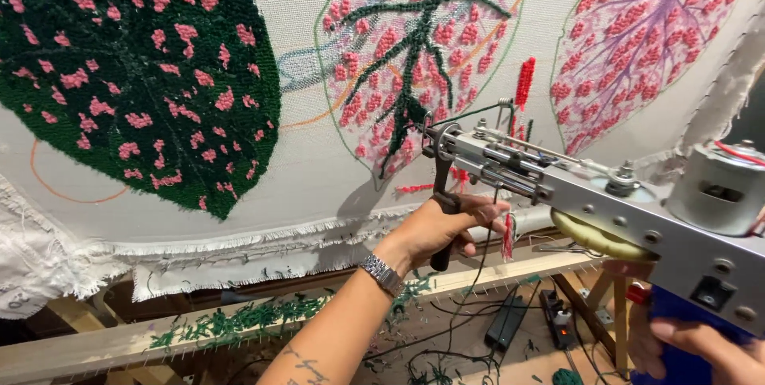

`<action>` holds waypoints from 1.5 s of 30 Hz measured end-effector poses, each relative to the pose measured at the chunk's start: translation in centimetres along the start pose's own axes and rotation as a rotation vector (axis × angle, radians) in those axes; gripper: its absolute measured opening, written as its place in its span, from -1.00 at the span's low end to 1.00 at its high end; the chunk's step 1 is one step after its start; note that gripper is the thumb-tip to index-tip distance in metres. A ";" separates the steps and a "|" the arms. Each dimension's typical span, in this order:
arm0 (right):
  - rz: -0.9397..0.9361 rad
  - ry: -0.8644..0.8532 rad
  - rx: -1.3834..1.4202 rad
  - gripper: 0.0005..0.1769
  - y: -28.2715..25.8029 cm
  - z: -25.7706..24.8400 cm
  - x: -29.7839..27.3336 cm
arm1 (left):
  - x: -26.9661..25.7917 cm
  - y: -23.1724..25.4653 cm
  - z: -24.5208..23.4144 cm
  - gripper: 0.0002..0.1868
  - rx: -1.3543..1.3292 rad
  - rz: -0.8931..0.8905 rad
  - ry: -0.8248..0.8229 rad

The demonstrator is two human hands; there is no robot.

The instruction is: Using a tufting gun to create a leaf pattern on a rug canvas mounted on a vertical frame.

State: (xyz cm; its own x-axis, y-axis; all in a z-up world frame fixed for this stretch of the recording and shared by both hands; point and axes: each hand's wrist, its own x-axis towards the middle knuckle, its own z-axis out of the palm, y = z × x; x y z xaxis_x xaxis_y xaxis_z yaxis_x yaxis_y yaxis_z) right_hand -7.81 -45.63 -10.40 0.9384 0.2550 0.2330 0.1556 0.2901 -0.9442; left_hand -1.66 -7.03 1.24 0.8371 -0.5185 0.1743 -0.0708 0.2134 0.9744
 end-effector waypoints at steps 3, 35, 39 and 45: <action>0.044 0.004 0.021 -0.13 -0.4 -0.9 -0.6 | -0.1 0.5 0.8 -0.60 0.079 -0.026 -0.002; 0.029 0.031 -0.026 -0.30 -0.1 -1.2 0.1 | -0.7 -1.4 0.6 -0.65 0.082 -0.045 0.114; 0.074 -0.074 0.024 -0.21 -1.8 0.6 0.2 | -0.7 -1.7 0.5 -0.71 0.060 -0.080 0.126; 0.034 -0.110 0.032 -0.21 -1.4 0.5 0.5 | -0.2 -3.3 -0.7 -0.81 0.250 -0.049 0.160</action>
State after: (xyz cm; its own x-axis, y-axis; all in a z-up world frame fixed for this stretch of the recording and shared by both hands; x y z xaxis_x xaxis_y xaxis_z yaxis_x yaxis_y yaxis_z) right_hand -7.76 -45.44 -8.85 0.9033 0.3640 0.2271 0.1131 0.3086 -0.9444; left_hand -1.25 -7.07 -2.12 0.9163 -0.3816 0.1211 -0.1432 -0.0299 0.9892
